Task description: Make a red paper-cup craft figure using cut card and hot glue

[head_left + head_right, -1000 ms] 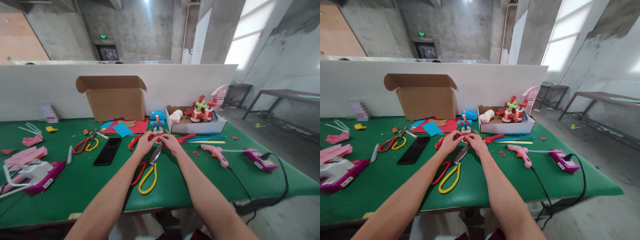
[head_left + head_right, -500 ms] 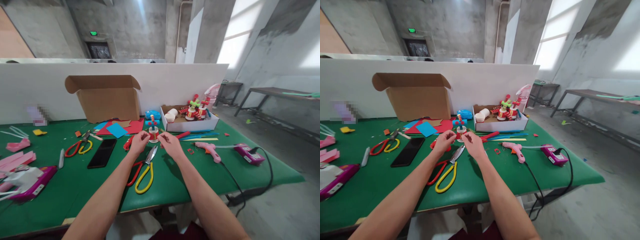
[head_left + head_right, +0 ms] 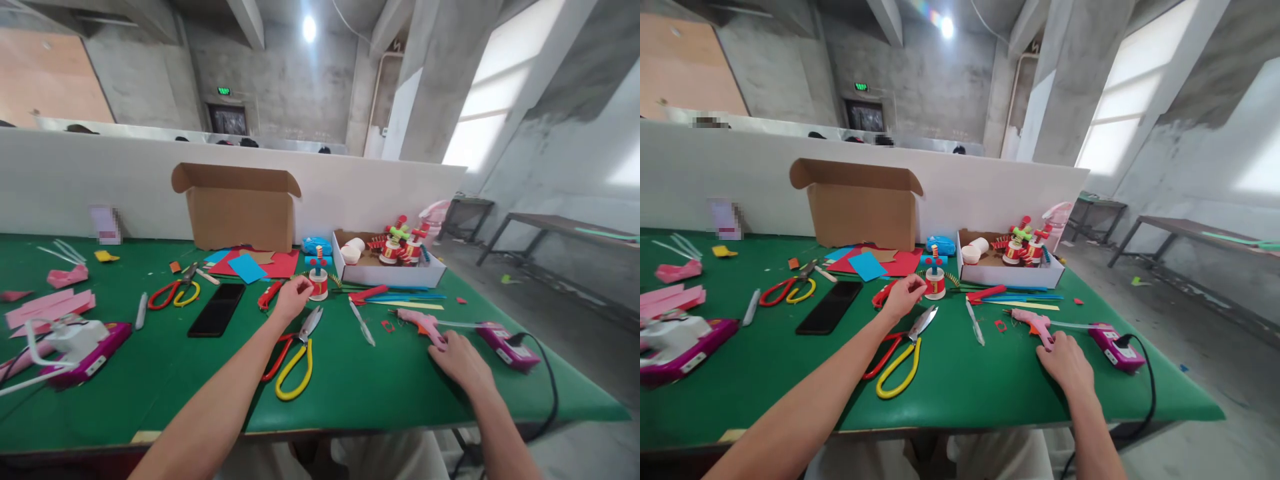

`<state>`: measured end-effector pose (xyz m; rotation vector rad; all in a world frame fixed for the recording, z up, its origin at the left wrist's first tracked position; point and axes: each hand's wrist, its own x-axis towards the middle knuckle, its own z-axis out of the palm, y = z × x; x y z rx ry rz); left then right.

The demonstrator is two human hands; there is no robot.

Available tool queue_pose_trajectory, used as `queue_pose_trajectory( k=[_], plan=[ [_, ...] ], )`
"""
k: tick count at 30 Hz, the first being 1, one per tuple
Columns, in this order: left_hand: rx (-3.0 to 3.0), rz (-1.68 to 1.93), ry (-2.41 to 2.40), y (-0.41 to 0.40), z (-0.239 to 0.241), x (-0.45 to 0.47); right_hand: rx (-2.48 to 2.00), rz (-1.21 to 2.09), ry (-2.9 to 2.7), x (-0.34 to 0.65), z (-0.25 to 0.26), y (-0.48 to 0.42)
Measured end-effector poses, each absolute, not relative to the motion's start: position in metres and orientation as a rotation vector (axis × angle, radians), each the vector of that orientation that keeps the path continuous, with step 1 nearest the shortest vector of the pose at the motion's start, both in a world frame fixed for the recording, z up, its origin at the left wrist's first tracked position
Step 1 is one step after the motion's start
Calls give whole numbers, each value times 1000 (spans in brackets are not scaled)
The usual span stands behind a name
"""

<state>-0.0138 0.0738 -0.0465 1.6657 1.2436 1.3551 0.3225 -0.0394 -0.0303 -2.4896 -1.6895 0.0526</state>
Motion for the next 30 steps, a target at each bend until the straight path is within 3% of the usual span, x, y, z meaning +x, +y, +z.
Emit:
queue_pose_trajectory(
  k=[7, 11, 19, 25, 30],
  plan=[
    [1678, 1345, 1219, 73, -45, -14, -2183, 256, -1528, 319, -17, -50],
    [1660, 1342, 1202, 72, -44, -13, -1728, 467, -1148, 297, -4, -49],
    [1608, 1331, 1189, 74, -43, -15, -1153, 1308, -973, 244, 46, 15],
    [1616, 1299, 1168, 71, -43, -13, -1051, 1249, -1046, 214, 79, 53],
    [1620, 1291, 1180, 70, -43, -12, -934, 1546, -999, 199, 89, 65]
  ],
)
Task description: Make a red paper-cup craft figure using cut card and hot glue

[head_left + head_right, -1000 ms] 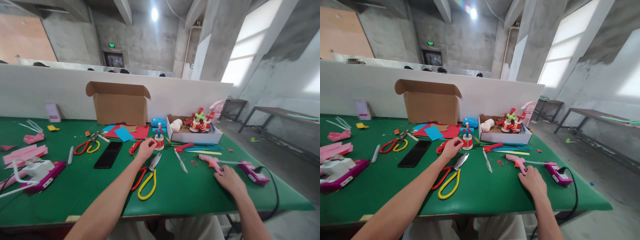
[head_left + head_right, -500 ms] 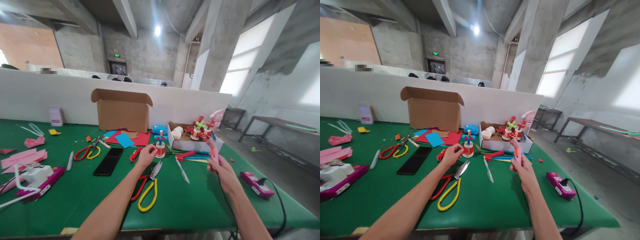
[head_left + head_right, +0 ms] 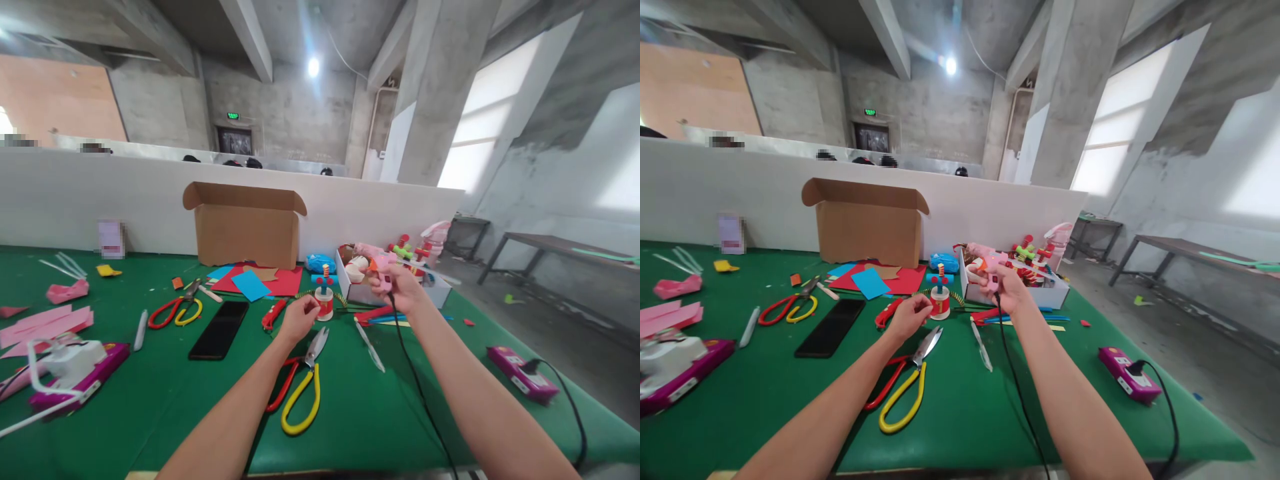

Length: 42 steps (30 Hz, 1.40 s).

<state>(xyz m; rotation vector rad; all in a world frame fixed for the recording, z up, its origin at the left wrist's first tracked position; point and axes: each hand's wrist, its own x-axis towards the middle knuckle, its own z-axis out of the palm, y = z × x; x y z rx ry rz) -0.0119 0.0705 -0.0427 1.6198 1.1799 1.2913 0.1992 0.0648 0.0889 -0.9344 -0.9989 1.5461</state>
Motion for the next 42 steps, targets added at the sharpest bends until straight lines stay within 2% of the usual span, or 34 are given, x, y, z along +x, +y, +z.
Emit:
queue_pose_trajectory(
  k=[2, 8, 13, 18, 24, 31, 42],
  plan=[
    [1624, 1289, 1183, 70, -42, -11, -961, 1512, -1121, 195, 88, 66],
    [1651, 1273, 1187, 69, -43, -10, -1152, 1035, -1539, 184, 90, 71],
    [1661, 1283, 1198, 70, -43, -12, -1246, 879, -1618, 185, 106, 72],
    [1582, 1358, 1175, 73, -40, -17, -1130, 960, -1568, 200, 121, 54],
    [1496, 1564, 824, 67, -27, -18, -1148, 1081, -1543, 212, 104, 32],
    [1413, 1412, 658, 51, -15, -9, -1184, 1189, -1514, 204, 78, 14],
    [1351, 1400, 730, 54, -23, -5, -1196, 1281, -1509, 204, 59, 16]
  ],
)
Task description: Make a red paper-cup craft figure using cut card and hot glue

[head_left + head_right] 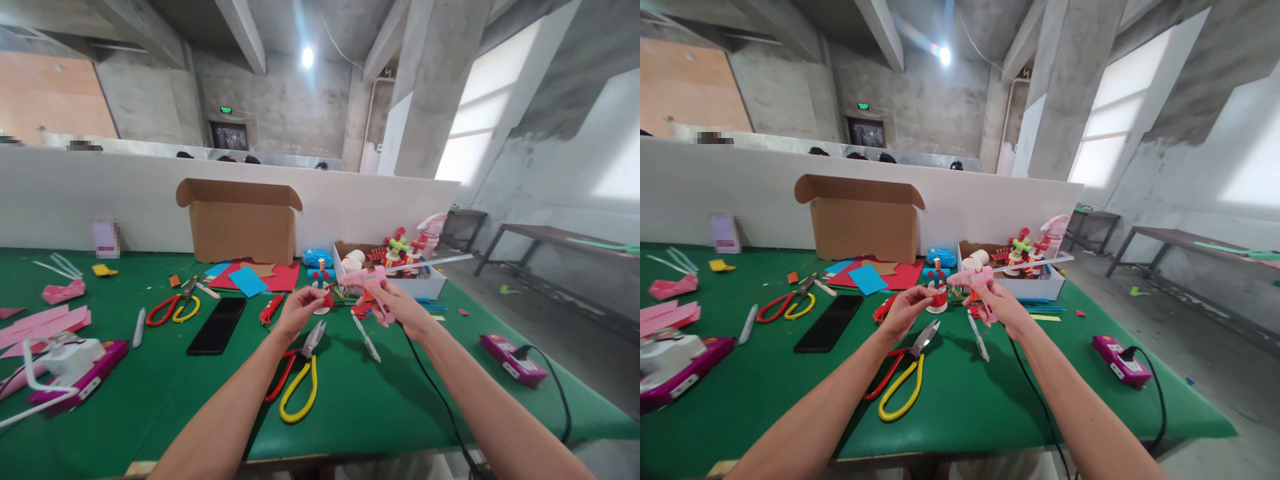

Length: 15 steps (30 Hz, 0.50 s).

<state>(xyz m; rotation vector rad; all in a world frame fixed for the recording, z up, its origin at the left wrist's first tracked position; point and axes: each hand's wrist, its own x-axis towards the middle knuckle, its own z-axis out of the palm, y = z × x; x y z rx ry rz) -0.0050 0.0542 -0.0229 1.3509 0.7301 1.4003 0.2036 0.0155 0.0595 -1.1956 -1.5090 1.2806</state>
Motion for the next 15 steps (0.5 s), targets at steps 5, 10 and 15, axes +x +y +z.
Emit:
queue_pose_trajectory(
  k=[5, 10, 15],
  plan=[
    [1441, 1411, 749, 52, -20, -5, -1171, 1273, -1477, 206, 58, 17],
    [1432, 1384, 690, 50, -19, -5, -1184, 1290, -1521, 200, 57, 16],
    [1363, 1370, 737, 53, -25, -4, -1197, 1283, -1544, 197, 54, 15]
  ],
)
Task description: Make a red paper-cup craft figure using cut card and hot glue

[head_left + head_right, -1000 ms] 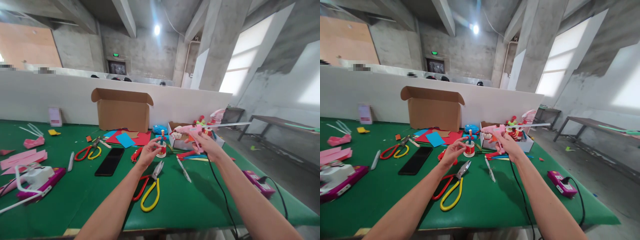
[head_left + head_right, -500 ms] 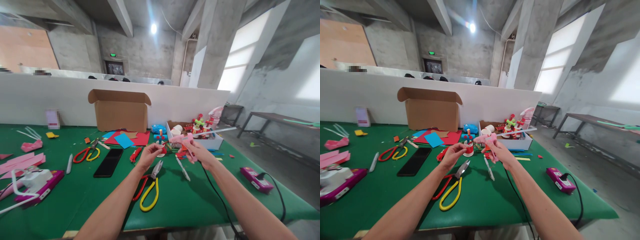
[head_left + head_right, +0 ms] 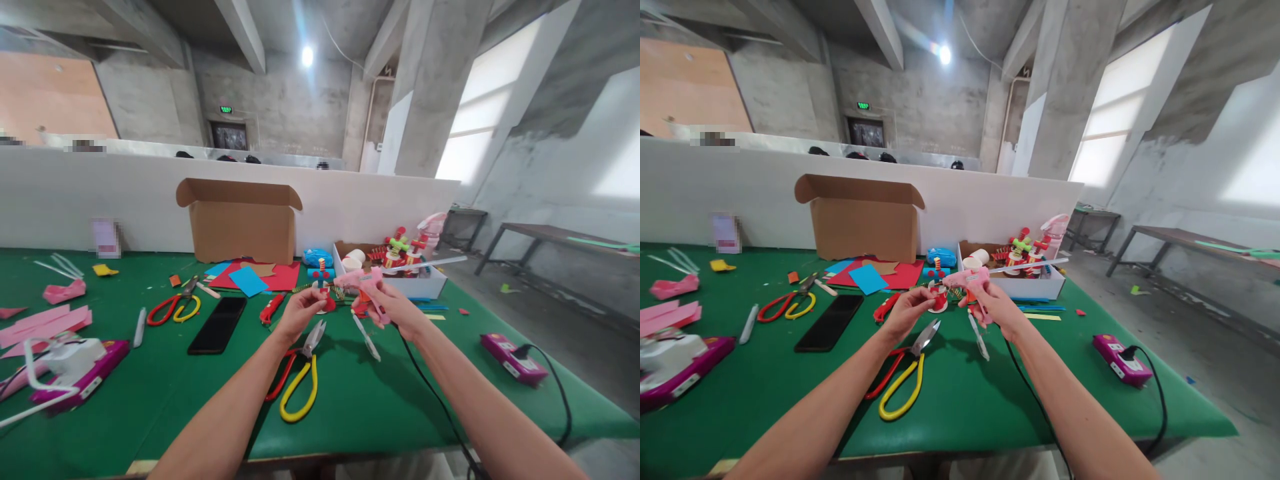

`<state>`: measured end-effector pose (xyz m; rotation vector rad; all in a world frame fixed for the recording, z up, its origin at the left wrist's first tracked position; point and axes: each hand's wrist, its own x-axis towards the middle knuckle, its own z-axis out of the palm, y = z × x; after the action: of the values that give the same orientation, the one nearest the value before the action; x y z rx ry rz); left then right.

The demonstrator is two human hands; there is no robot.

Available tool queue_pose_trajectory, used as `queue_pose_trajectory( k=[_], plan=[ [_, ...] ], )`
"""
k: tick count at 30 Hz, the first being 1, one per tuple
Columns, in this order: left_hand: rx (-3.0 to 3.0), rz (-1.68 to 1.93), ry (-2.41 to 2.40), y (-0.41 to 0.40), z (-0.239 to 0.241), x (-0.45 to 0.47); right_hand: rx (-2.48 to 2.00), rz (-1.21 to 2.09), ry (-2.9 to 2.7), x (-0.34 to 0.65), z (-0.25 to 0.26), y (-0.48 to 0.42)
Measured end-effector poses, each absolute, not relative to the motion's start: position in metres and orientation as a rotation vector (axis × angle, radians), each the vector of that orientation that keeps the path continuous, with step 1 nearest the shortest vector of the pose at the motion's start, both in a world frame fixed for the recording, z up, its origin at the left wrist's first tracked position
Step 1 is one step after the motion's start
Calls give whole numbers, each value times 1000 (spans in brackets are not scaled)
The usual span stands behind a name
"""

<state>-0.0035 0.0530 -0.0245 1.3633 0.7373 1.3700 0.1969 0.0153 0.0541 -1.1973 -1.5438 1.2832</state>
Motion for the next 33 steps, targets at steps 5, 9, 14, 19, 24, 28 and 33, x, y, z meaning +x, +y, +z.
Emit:
queue_pose_trajectory(
  k=[5, 9, 14, 19, 24, 28, 33],
  plan=[
    [1437, 1246, 725, 50, -24, -5, -1155, 1265, -1443, 201, 57, 22],
    [1669, 805, 588, 42, -27, -5, -1118, 1213, -1410, 201, 67, 35],
    [1886, 638, 598, 43, -33, -4, -1102, 1152, -1431, 191, 84, 55],
    [1931, 751, 663, 47, -35, -4, -1148, 1058, -1558, 177, 92, 69],
    [1957, 744, 696, 46, -35, -3, -1240, 946, -1647, 170, 88, 79],
    [1957, 717, 717, 46, -35, -3, -1284, 923, -1669, 170, 89, 83],
    [1953, 680, 740, 47, -34, -3, -1306, 926, -1674, 169, 91, 83]
  ],
)
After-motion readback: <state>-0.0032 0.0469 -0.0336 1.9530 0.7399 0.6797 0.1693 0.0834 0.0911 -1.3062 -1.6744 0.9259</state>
